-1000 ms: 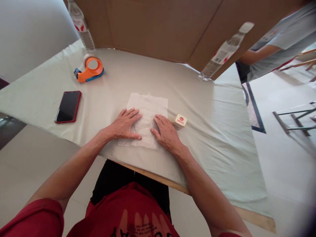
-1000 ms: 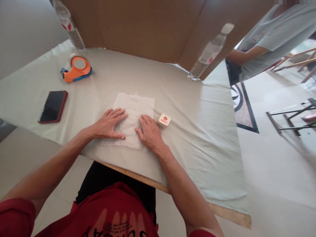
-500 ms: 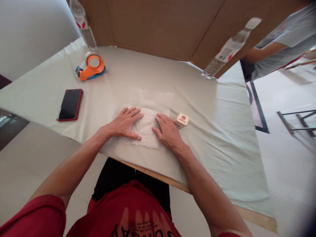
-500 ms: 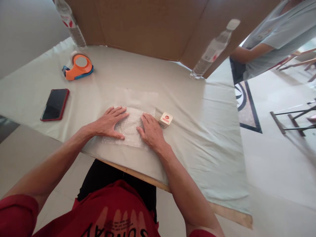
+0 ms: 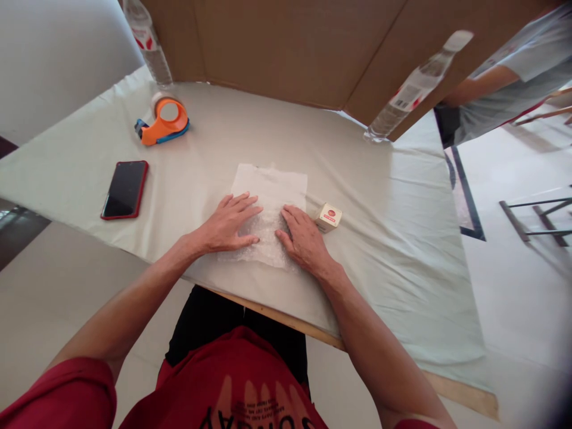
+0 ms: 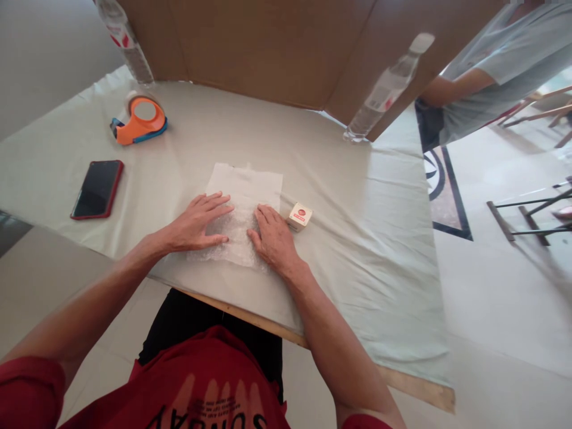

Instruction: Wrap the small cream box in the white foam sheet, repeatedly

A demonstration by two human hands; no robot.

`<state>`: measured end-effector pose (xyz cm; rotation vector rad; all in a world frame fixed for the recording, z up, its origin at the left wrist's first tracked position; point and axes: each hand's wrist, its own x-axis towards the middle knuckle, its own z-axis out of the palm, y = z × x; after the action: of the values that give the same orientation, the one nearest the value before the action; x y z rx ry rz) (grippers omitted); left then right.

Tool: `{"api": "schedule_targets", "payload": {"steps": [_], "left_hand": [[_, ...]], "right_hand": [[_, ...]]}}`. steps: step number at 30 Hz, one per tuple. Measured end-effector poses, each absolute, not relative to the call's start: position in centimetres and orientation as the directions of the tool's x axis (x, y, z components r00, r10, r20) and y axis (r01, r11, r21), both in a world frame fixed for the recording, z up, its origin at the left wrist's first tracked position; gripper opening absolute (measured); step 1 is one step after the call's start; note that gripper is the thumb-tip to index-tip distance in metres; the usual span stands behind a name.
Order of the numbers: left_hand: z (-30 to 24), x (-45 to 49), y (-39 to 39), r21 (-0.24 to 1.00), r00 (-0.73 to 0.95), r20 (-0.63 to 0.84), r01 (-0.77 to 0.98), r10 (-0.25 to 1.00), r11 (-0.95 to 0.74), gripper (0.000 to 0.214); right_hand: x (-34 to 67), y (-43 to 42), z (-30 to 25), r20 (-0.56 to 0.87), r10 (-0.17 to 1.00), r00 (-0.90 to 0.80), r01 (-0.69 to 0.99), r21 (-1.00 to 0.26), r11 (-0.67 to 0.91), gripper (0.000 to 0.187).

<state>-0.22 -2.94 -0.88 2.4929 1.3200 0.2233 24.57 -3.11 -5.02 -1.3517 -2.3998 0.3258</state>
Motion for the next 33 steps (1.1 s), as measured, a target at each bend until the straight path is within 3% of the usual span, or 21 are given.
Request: {"api": "schedule_targets", "payload": {"steps": [8,13,16,20,23,25,29,33], "left_hand": [[-2.1,1.1,-3.0,0.361,0.652,-0.053,0.719,0.756,-0.594,0.074],[-2.4,0.9,-3.0,0.364,0.646,-0.056,0.723,0.761,-0.587,0.077],[-2.3,0.9,-3.0,0.369,0.647,-0.057,0.721,0.760,-0.587,0.078],[-2.3,0.8,-3.0,0.395,0.643,-0.050,0.715,0.764,-0.576,0.085],[-2.4,0.8,-3.1,0.418,0.627,-0.031,0.716,0.778,-0.560,0.088],[-2.4,0.9,-3.3,0.429,0.616,-0.020,0.717,0.787,-0.550,0.089],[-2.6,0.7,-3.4,0.480,0.611,0.043,0.682,0.791,-0.552,0.090],[-3.4,-0.1,-3.2,0.586,0.529,0.210,0.605,0.822,-0.539,0.078]], "right_hand": [[24.6,-3.2,-5.2,0.222,0.851,-0.476,0.759,-0.385,0.525,0.050],[25.2,-3.6,-2.3,0.395,0.796,-0.459,0.703,-0.385,0.597,0.040],[27.2,-3.3,-0.6,0.458,0.813,-0.360,0.762,-0.359,0.540,0.039],[31.2,-2.3,-1.1,0.332,0.915,-0.230,0.887,-0.315,0.337,0.060],[33.0,-1.9,-2.3,0.212,0.963,-0.167,0.909,-0.345,0.234,0.054],[33.0,-2.0,-2.3,0.208,0.969,-0.133,0.895,-0.395,0.208,0.048],[30.7,-3.1,0.0,0.320,0.940,-0.120,0.811,-0.515,0.278,0.045],[26.8,-3.9,1.9,0.393,0.887,-0.240,0.668,-0.596,0.445,0.046]]}}
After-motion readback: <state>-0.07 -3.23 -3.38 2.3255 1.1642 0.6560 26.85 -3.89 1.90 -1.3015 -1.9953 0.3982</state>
